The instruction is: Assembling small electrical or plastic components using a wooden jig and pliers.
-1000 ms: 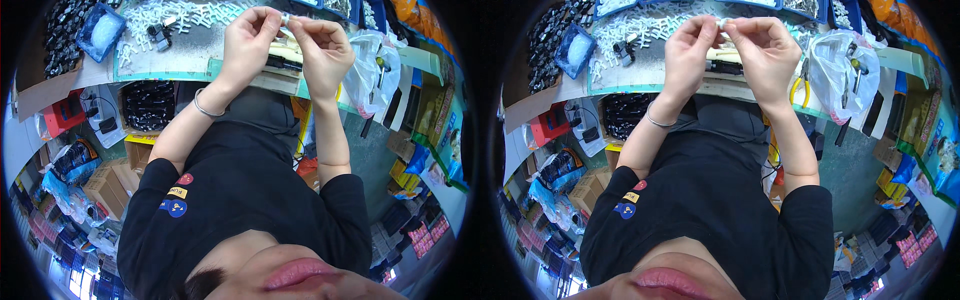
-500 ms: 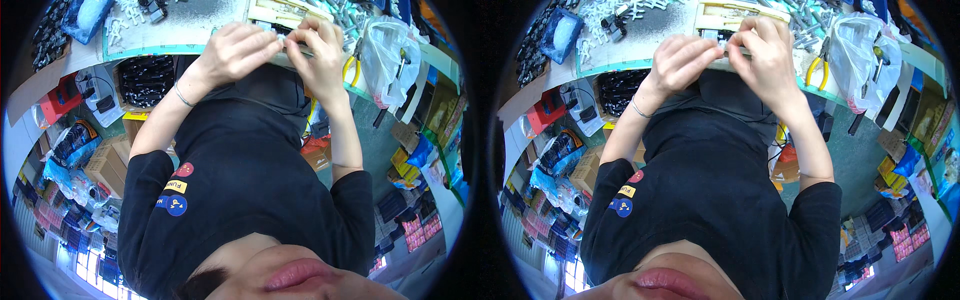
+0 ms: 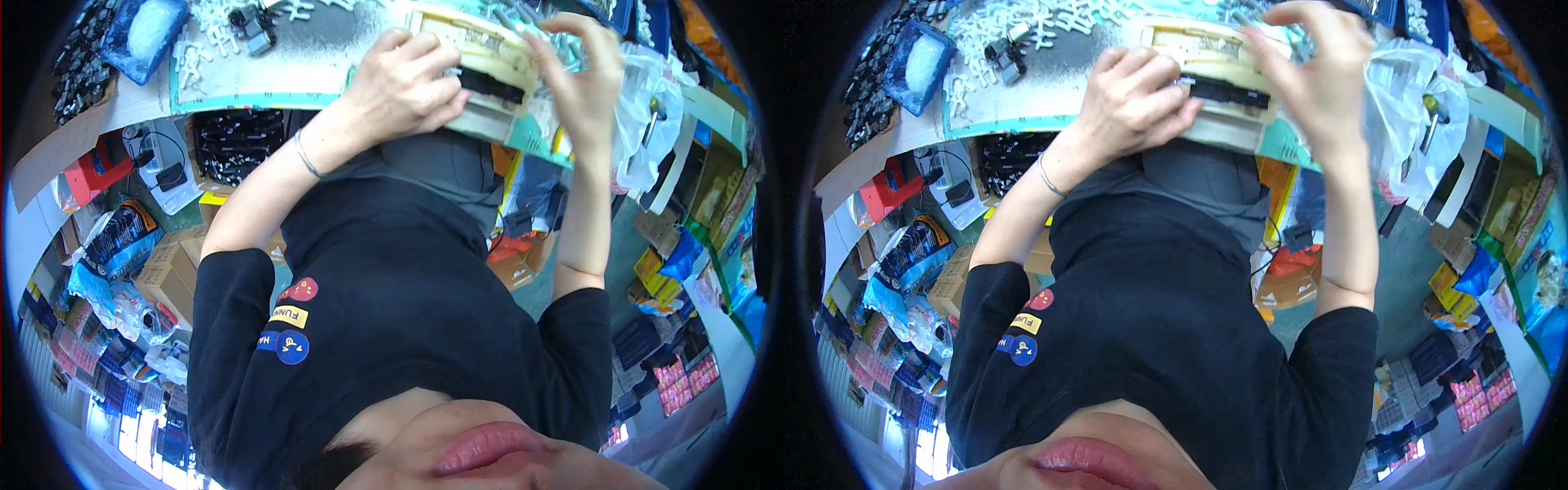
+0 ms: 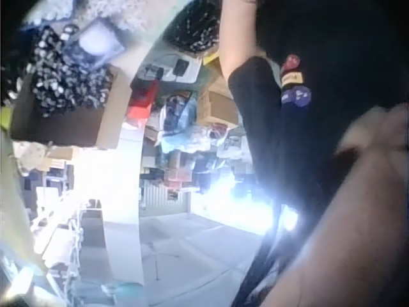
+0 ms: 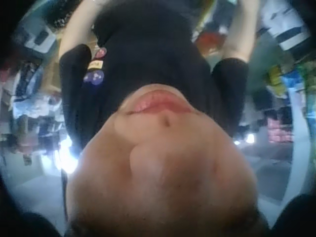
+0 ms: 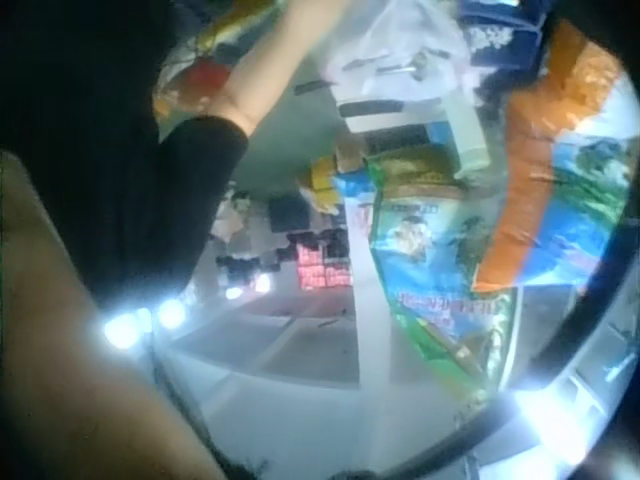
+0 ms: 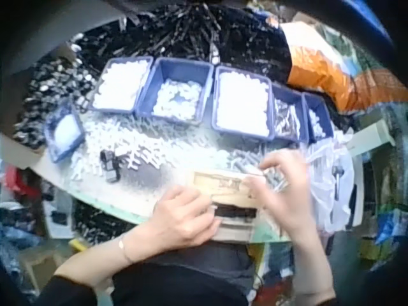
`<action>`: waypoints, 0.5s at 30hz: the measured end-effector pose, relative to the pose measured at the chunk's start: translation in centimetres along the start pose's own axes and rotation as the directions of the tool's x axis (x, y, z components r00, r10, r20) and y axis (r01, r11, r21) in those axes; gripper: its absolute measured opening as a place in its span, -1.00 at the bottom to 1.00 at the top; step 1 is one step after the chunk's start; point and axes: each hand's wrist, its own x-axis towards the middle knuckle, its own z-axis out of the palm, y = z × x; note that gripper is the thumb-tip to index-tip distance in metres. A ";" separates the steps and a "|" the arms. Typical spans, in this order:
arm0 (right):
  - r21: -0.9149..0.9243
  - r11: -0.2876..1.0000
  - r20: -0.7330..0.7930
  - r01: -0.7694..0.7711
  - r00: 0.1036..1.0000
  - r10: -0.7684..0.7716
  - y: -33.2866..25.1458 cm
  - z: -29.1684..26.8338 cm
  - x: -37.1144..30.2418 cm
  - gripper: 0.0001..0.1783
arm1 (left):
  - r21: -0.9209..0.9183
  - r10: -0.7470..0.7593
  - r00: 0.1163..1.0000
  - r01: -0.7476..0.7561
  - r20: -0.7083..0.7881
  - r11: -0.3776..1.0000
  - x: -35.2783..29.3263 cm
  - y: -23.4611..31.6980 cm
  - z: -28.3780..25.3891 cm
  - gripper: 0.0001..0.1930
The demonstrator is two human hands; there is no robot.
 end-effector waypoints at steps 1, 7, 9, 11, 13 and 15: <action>0.032 0.994 -0.024 -0.105 0.994 0.106 3.4 -0.5 0.5 -0.73 | -0.003 0.018 1.000 -0.018 -0.004 1.000 0.3 0.1 -0.1 -0.79; -0.696 0.717 0.112 -0.028 0.983 0.147 13.3 0.4 5.8 -0.70 | -0.070 -0.172 0.984 0.169 -0.046 0.983 2.9 -2.2 -3.3 -0.83; -0.648 0.762 0.125 0.011 0.988 0.092 13.0 1.7 6.7 -0.78 | -0.007 -0.249 0.964 0.250 -0.089 0.968 3.9 -5.2 -4.8 -0.85; -0.659 0.752 0.121 0.012 0.989 0.090 12.3 1.6 6.9 -0.84 | 0.158 -0.254 0.964 0.265 -0.082 0.951 5.5 -7.9 -5.7 -0.86; -0.661 0.750 0.104 0.015 0.992 0.072 12.2 1.5 7.2 -0.85 | 0.249 -0.254 0.964 0.266 -0.080 0.931 7.0 -10.3 -5.7 -0.86; -0.645 0.765 0.085 -0.003 0.994 0.075 12.0 1.5 7.2 -0.87 | 0.343 -0.260 0.964 0.223 0.063 0.912 8.2 -12.6 -4.8 -0.84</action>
